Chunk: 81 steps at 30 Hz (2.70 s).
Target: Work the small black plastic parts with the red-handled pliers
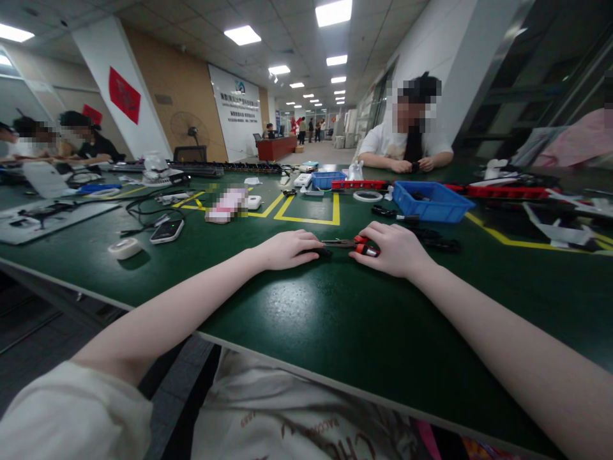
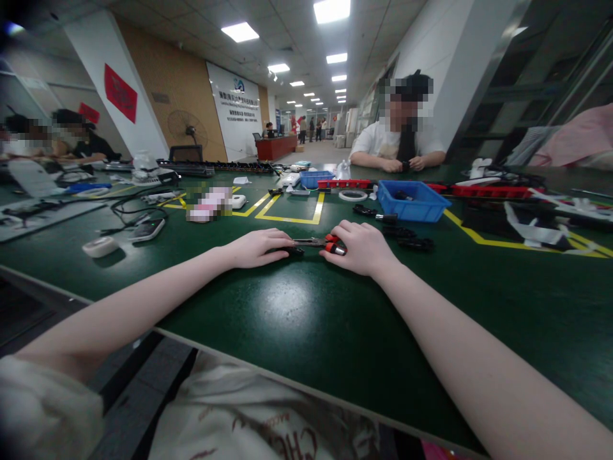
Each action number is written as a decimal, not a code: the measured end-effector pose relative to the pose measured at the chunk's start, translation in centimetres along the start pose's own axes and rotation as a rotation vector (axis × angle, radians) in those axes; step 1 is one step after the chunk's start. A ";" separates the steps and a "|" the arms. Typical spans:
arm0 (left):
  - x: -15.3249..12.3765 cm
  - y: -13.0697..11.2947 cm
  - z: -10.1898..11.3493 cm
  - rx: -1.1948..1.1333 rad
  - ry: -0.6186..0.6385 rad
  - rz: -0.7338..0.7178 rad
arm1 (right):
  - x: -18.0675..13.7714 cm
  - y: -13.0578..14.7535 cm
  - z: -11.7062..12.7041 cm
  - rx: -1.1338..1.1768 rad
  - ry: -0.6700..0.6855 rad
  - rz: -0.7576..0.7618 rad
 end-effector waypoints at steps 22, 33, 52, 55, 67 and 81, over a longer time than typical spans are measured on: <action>-0.1 0.3 0.0 -0.003 -0.044 0.010 | 0.1 0.5 -0.1 -0.075 -0.007 0.074; 0.0 0.5 -0.1 -0.049 -0.049 0.033 | 0.1 0.3 -0.2 -0.100 -0.006 0.052; -0.3 0.9 -0.1 -0.256 -0.108 0.076 | 0.2 0.5 -0.4 -0.102 0.032 0.067; -0.3 0.9 0.0 -0.254 -0.104 0.082 | 0.2 0.5 -0.5 -0.100 0.036 0.063; -0.2 0.8 0.0 -0.185 -0.071 0.067 | 0.2 0.5 -0.4 -0.120 0.043 0.068; -0.2 0.5 0.2 -0.164 -0.105 0.016 | 0.4 0.4 -0.4 -0.053 0.087 0.040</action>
Point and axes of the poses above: each hand's wrist, its own x-axis towards the middle knuckle, its own z-axis out of the back of the hand, y = z × x, the point moved 7 cm from there along x, towards the middle knuckle, and after that the axes turned 7 degrees about -z, right-handed, at the moved point
